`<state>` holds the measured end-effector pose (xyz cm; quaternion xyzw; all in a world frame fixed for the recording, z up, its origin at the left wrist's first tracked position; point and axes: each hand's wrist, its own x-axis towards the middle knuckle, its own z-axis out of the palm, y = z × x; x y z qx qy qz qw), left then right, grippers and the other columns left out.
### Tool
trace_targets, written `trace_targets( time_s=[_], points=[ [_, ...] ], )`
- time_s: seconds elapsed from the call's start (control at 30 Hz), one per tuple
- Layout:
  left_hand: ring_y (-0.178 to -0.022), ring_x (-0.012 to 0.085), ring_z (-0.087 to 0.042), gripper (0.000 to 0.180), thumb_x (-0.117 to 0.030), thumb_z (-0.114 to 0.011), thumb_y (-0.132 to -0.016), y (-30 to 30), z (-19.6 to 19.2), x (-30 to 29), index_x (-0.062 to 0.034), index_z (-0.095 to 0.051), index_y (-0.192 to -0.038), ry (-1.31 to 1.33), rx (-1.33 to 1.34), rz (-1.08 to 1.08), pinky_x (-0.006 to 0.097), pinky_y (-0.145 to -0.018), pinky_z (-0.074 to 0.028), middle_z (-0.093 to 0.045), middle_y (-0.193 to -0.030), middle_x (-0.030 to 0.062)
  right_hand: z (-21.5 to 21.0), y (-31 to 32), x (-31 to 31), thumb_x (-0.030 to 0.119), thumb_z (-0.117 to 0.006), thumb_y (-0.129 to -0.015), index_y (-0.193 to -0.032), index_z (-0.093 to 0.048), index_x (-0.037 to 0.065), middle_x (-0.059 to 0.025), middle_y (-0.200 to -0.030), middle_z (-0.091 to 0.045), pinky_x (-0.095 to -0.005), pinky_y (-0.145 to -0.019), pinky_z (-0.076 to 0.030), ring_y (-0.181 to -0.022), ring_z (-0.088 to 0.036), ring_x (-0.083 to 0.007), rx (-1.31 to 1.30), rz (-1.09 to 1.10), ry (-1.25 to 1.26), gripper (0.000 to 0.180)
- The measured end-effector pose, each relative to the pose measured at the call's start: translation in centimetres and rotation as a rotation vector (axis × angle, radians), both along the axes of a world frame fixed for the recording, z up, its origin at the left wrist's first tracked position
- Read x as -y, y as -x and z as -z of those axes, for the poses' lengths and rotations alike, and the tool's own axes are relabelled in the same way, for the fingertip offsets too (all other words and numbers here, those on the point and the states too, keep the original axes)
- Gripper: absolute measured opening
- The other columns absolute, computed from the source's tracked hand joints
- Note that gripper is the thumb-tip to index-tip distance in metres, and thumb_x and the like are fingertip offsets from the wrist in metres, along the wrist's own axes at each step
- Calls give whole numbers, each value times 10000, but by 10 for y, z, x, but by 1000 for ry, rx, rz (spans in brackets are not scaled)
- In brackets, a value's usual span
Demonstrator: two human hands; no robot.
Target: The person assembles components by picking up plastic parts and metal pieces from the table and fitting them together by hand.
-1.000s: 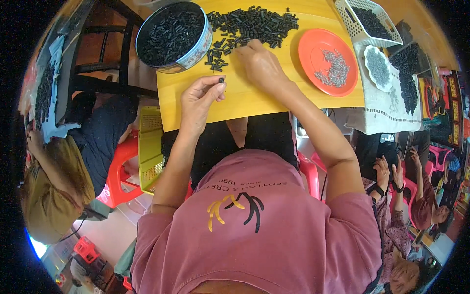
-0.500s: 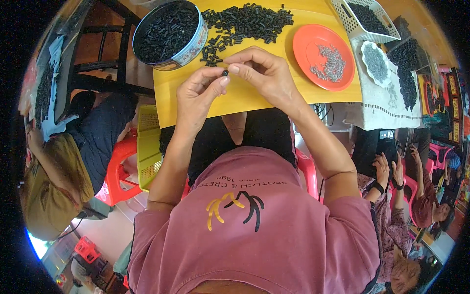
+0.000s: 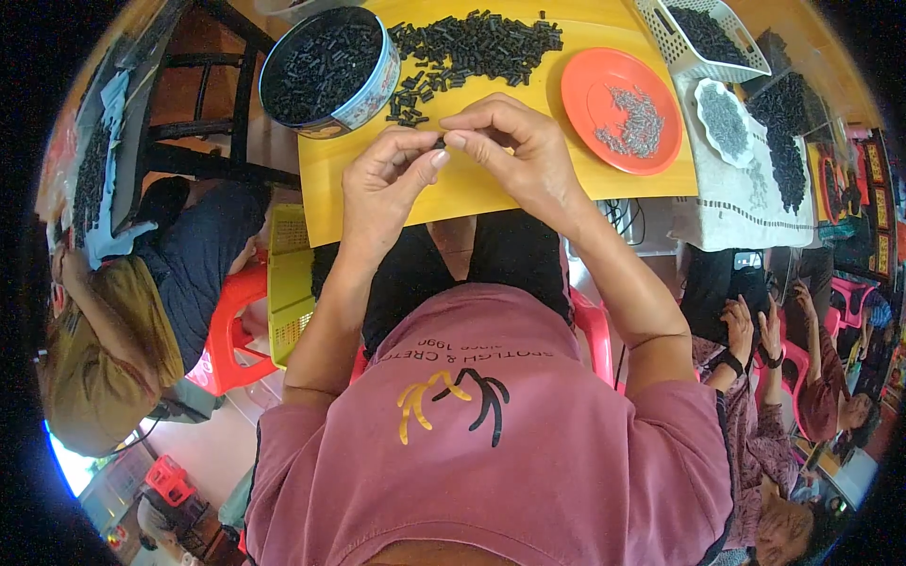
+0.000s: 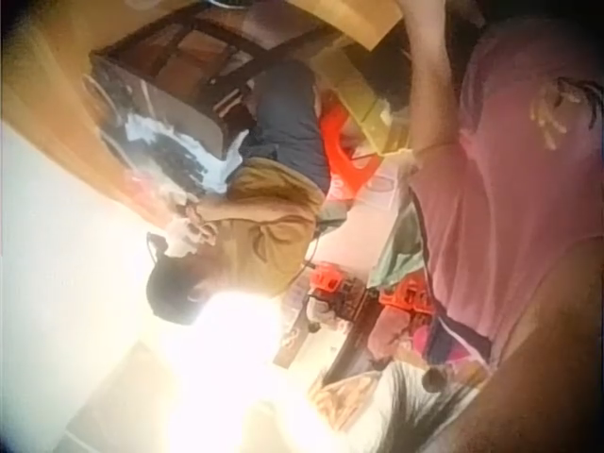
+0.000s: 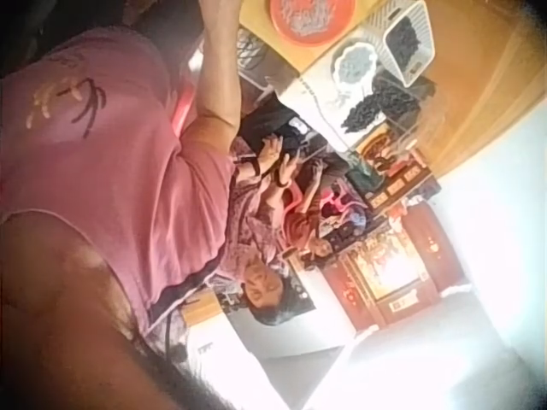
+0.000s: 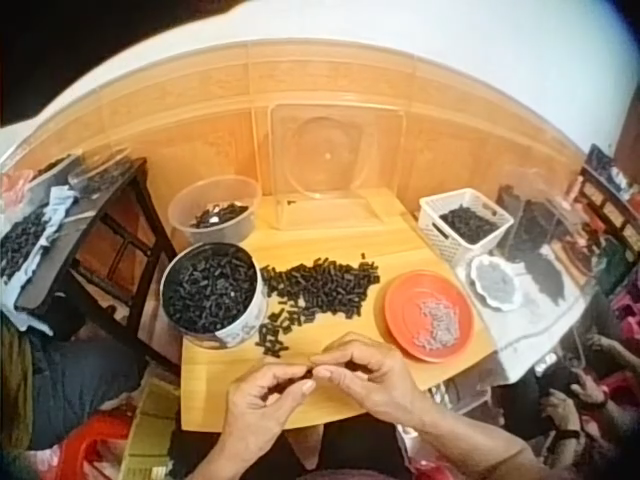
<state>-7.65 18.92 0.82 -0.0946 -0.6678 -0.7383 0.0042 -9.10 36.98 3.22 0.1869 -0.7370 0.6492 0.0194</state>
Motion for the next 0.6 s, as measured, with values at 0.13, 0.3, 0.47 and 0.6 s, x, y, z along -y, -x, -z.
trace_targets(
  time_s=[0.13, 0.3, 0.47, 0.6],
  points=[
    [-719, 99, -606, 116, -9, -710, -826, -1, -3, -1, 5, -671, -934, 34, -80, -24, 236, -646, -499, -614, -858, 45, -6, -6, 5, 105, -685, -892, -993, -680, -7, -38, -916, -670, -237, -736, -498, -845, -616, -86, 65, 46, 7, 151],
    [-691, 119, -605, 107, 14, -708, -810, 0, -13, -3, 12, -670, -910, 173, -231, -76, 245, -627, -497, -611, -822, 59, -16, -10, 7, 101, -676, -901, -972, -666, -11, -36, -879, -685, -221, -737, -502, -808, -620, -67, 184, 50, 24, 133],
    [-654, 141, -595, 110, 45, -698, -795, -1, -15, -3, 15, -668, -896, 251, -339, -115, 255, -592, -487, -597, -793, 68, -20, -9, 11, 105, -666, -908, -949, -656, -25, -39, -851, -686, -209, -676, -493, -752, -605, -51, 202, 59, -23, 137],
    [-635, 135, -580, 111, 49, -699, -789, 2, -15, -8, 11, -670, -889, 319, -414, -206, 253, -572, -472, -584, -769, 64, -18, -6, 17, 122, -664, -911, -950, -659, -23, -29, -822, -675, -203, -625, -475, -701, -577, -42, 257, 104, -2, 150]
  ],
)
